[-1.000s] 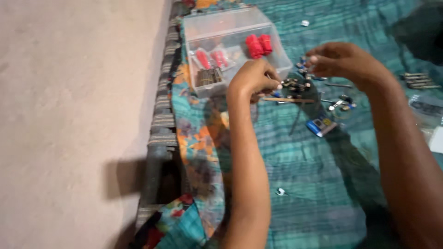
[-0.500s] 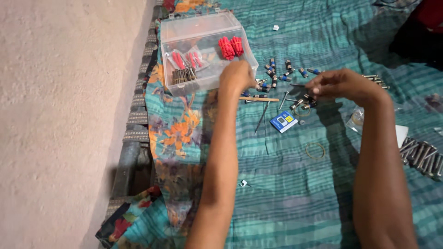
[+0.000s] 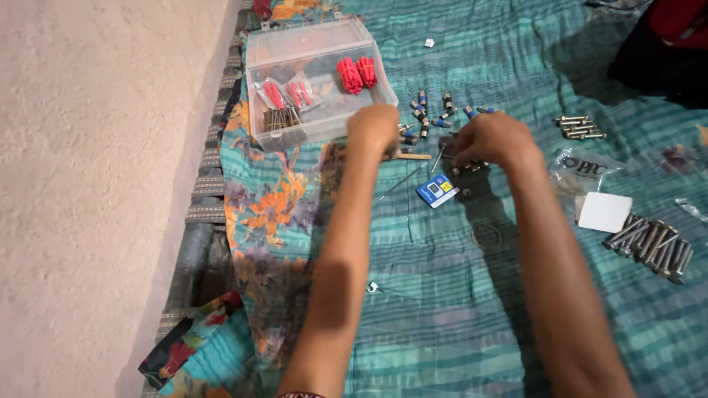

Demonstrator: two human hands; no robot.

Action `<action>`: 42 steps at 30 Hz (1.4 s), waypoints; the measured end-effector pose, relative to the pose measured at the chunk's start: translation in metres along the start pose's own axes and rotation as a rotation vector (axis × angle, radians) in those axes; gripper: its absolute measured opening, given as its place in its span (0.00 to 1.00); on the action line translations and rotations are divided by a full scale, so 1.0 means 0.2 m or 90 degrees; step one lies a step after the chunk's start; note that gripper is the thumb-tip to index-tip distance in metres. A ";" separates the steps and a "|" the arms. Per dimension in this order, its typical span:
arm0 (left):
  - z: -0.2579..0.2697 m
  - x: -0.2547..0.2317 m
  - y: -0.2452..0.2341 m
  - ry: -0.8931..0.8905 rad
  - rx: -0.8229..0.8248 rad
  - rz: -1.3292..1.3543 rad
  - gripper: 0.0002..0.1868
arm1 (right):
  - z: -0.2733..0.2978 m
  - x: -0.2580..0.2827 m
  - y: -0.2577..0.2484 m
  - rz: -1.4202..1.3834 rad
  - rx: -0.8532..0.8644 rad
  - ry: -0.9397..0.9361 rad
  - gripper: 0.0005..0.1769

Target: The person assembles small metal hardware components on a bed. They pick up metal rings and cylindrical pieces, fit them together, and place the assembled units into a clear plastic container.

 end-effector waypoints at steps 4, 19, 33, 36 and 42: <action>0.05 0.09 -0.04 -0.072 0.042 0.045 0.10 | 0.02 0.00 -0.01 0.047 0.000 0.021 0.14; -0.09 0.11 0.10 -0.001 -0.051 -0.029 0.13 | -0.08 0.05 0.08 -0.100 -0.030 -0.294 0.16; -0.26 -0.15 0.23 0.257 -0.239 0.356 0.08 | -0.11 -0.26 0.10 0.021 -0.254 -0.063 0.14; -0.26 -0.18 0.23 0.231 -0.249 0.385 0.06 | -0.12 -0.23 0.11 0.031 -0.284 -0.056 0.12; -0.27 -0.21 0.24 0.212 -0.108 0.636 0.07 | 0.03 -0.26 -0.14 -0.180 -0.370 -0.034 0.09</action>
Point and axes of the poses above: each hand's wrist, its own z-axis away from the middle knuckle, its own y-axis out of the palm, x = y × z, the point moved 5 cm from there along -z, towards the middle knuckle, and after that the axes turned 1 degree about z, right-handed, at the moved point
